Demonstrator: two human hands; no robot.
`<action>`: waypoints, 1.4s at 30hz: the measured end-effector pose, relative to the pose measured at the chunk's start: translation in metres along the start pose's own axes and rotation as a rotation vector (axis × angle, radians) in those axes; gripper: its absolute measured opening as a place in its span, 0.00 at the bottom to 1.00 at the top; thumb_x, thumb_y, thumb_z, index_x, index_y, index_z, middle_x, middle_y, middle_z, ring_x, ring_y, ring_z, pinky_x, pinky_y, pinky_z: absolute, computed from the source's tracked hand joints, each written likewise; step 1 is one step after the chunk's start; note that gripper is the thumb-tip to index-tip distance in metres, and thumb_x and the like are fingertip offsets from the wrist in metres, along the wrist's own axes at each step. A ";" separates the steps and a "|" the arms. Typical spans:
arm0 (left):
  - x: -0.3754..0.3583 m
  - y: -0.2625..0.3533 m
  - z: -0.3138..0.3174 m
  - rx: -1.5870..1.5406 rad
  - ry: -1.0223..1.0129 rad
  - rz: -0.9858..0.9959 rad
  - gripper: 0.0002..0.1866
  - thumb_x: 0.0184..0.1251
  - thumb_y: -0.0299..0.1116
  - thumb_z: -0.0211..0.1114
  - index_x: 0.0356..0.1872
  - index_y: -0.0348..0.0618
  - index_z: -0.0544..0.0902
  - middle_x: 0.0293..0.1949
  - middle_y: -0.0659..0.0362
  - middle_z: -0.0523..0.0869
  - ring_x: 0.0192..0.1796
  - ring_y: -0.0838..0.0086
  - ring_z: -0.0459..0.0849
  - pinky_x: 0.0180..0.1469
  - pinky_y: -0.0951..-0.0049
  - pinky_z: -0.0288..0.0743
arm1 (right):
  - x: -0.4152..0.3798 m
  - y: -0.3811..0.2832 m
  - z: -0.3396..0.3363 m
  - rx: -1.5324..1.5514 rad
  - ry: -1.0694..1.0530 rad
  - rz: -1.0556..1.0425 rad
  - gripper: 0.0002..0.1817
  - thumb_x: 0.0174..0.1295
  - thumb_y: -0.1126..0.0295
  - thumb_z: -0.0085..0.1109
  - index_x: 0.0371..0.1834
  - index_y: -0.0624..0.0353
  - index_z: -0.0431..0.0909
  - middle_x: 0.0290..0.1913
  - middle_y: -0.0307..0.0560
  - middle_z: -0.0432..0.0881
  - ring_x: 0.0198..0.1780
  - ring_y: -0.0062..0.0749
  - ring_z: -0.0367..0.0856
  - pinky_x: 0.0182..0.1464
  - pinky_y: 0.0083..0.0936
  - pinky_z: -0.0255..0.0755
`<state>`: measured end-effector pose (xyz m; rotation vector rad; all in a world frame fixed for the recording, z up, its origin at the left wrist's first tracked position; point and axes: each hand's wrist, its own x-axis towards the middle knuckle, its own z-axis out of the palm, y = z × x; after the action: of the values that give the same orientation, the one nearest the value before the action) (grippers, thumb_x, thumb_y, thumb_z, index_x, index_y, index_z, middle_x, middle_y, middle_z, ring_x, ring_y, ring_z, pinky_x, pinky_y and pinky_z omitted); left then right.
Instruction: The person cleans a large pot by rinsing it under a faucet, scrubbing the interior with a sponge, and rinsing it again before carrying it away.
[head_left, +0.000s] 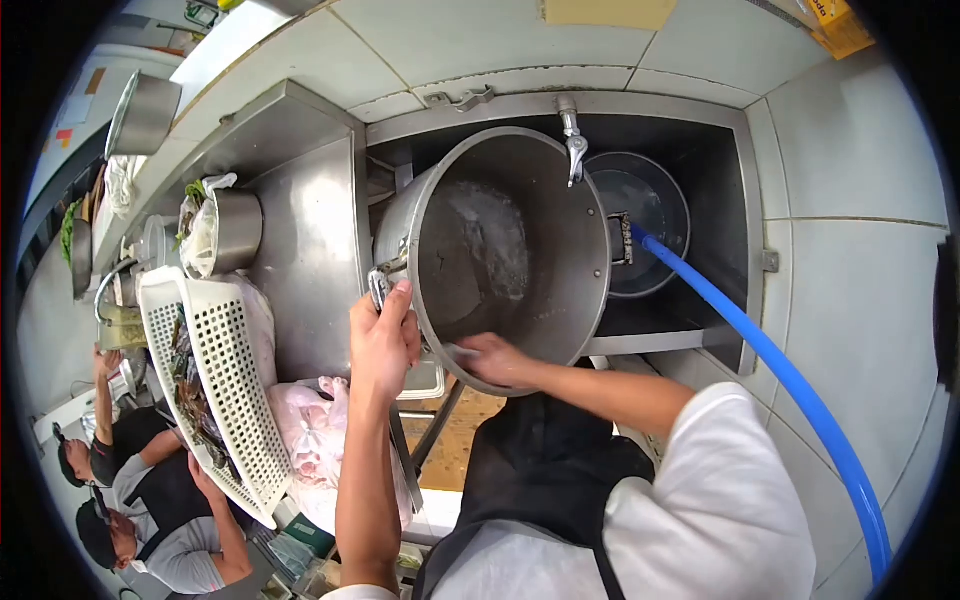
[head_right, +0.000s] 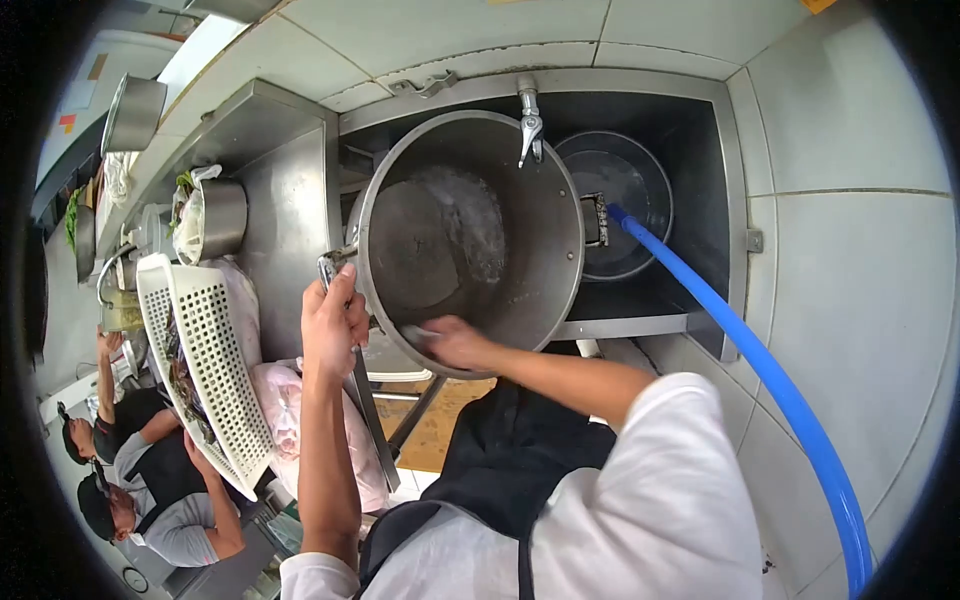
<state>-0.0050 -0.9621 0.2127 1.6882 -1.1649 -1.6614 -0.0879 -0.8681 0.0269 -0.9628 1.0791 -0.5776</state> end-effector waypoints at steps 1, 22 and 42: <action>0.001 0.001 0.000 -0.008 0.019 -0.004 0.16 0.64 0.39 0.51 0.17 0.50 0.61 0.09 0.70 0.57 0.09 0.85 0.54 0.10 0.81 0.50 | -0.010 0.054 -0.015 -0.003 -0.021 -0.121 0.15 0.46 0.76 0.57 0.40 0.56 0.79 0.44 0.54 0.78 0.50 0.39 0.74 0.52 0.30 0.67; 0.004 -0.001 -0.013 -0.109 -0.029 -0.005 0.16 0.63 0.39 0.53 0.16 0.51 0.63 0.09 0.70 0.58 0.09 0.85 0.55 0.10 0.80 0.50 | -0.030 0.053 -0.198 -1.563 0.166 -0.410 0.21 0.48 0.69 0.52 0.49 0.59 0.72 0.53 0.53 0.71 0.55 0.45 0.69 0.57 0.36 0.63; -0.001 -0.003 -0.012 -0.036 -0.051 -0.028 0.16 0.63 0.38 0.53 0.18 0.50 0.62 0.08 0.69 0.57 0.08 0.84 0.56 0.09 0.79 0.50 | -0.030 0.071 -0.092 -0.287 -0.307 -0.195 0.17 0.49 0.72 0.45 0.42 0.61 0.78 0.51 0.50 0.75 0.54 0.40 0.71 0.59 0.32 0.60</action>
<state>0.0071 -0.9620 0.2128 1.6559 -1.1325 -1.7414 -0.1876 -0.8428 -0.0346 -1.3712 0.8088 -0.4197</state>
